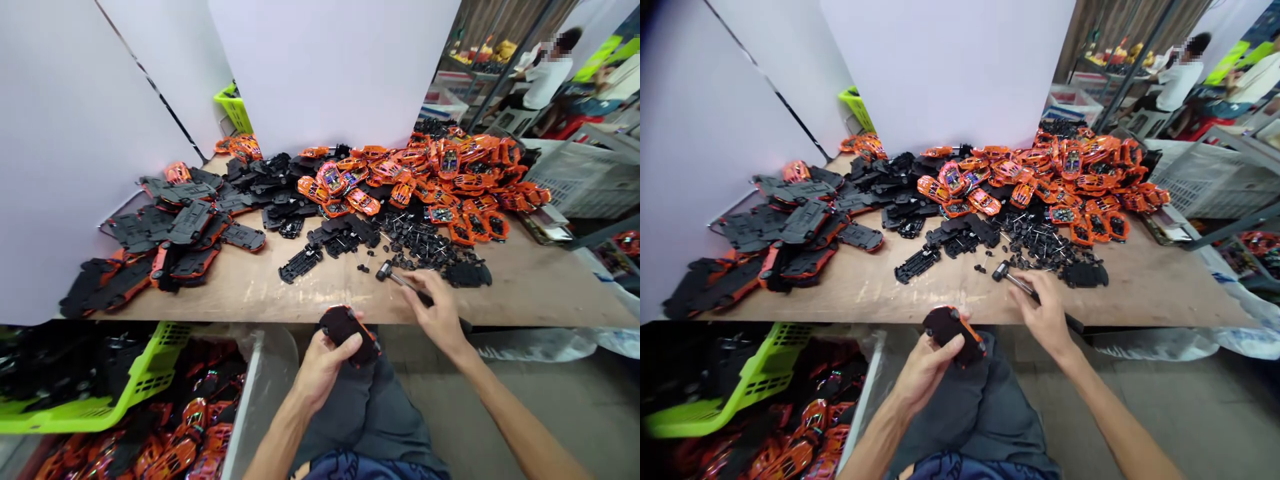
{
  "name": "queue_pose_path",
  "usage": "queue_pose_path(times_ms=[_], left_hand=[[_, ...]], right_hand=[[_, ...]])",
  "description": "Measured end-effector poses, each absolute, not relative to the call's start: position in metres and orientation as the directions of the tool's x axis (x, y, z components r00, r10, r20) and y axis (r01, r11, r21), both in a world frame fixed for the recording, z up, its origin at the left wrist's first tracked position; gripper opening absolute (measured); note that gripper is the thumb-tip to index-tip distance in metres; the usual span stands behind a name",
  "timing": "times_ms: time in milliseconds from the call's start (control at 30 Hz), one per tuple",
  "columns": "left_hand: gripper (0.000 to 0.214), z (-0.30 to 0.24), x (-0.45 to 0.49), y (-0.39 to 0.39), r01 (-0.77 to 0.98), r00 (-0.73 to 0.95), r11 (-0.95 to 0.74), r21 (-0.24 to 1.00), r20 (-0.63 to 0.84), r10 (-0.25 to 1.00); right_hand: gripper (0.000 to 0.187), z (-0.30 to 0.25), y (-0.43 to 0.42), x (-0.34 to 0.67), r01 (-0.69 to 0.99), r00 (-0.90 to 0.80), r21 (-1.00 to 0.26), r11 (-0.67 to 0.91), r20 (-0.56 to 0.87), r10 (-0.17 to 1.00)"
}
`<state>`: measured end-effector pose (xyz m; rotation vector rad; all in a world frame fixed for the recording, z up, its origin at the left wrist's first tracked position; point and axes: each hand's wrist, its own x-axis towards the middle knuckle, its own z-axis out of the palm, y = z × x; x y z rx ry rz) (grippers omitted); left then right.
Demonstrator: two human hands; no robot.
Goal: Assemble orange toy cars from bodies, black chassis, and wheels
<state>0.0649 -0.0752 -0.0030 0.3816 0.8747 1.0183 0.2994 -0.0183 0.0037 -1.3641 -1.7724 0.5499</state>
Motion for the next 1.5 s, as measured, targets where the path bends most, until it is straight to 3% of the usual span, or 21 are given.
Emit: queue_pose_path(times_ms=[67,167,267,400,600,800,1033,1167,1300,1400,1467,1500], left_hand=[[0.056,-0.002,0.064,-0.062,-0.599,0.104,0.364,0.713,-0.382,0.918],[0.048,-0.001,0.054,-0.037,-0.427,0.082,0.272,0.862,-0.263,0.961],[0.041,0.001,0.042,-0.015,-0.107,0.192,0.167,0.980,-0.145,0.971],[0.037,-0.004,0.039,0.002,0.161,0.325,-0.094,0.982,0.037,0.945],[0.030,-0.019,0.043,0.007,0.239,0.296,-0.146,0.960,0.072,0.953],[0.029,-0.022,0.041,0.009,0.282,0.235,-0.123,0.951,0.056,0.970],[0.038,-0.007,0.028,0.012,0.278,0.116,0.010,0.961,-0.044,0.992],[0.039,0.014,0.028,0.005,0.397,0.225,-0.126,0.909,0.037,0.974],[0.031,0.020,0.036,-0.016,0.551,0.302,-0.268,0.790,0.110,0.947],[0.027,0.013,0.046,-0.037,0.468,0.231,-0.084,0.880,-0.031,0.972],[0.030,0.009,0.053,-0.049,0.208,0.249,0.213,0.955,-0.262,0.932],[0.033,0.008,0.056,-0.053,0.024,0.304,0.378,0.925,-0.367,0.879]], right_hand=[[0.043,0.002,-0.036,0.277,0.308,-0.157,-0.924,0.228,0.187,0.970],[0.045,-0.006,-0.046,0.249,0.105,-0.178,-0.987,0.119,0.099,0.979],[0.033,-0.014,-0.033,0.245,0.193,-0.118,-0.961,0.197,0.177,0.977],[0.024,-0.021,-0.015,0.262,0.331,-0.155,-0.882,0.335,0.299,0.942],[0.030,-0.026,-0.013,0.261,0.382,-0.061,-0.889,0.253,0.249,0.967],[0.018,-0.034,-0.016,0.244,0.376,0.031,-0.875,0.305,0.341,0.940],[0.034,0.004,-0.013,0.239,0.290,-0.132,-0.850,0.439,0.419,0.898],[0.045,0.030,-0.028,0.242,0.341,-0.214,-0.789,0.512,0.465,0.859],[0.042,0.042,-0.049,0.238,0.340,-0.222,-0.789,0.512,0.461,0.859],[0.043,0.041,-0.047,0.239,0.240,-0.203,-0.914,0.328,0.283,0.937],[0.045,0.037,-0.035,0.247,0.157,-0.266,-0.972,0.173,0.127,0.956],[0.044,0.034,-0.027,0.252,0.134,-0.288,-0.983,0.125,0.082,0.954]])
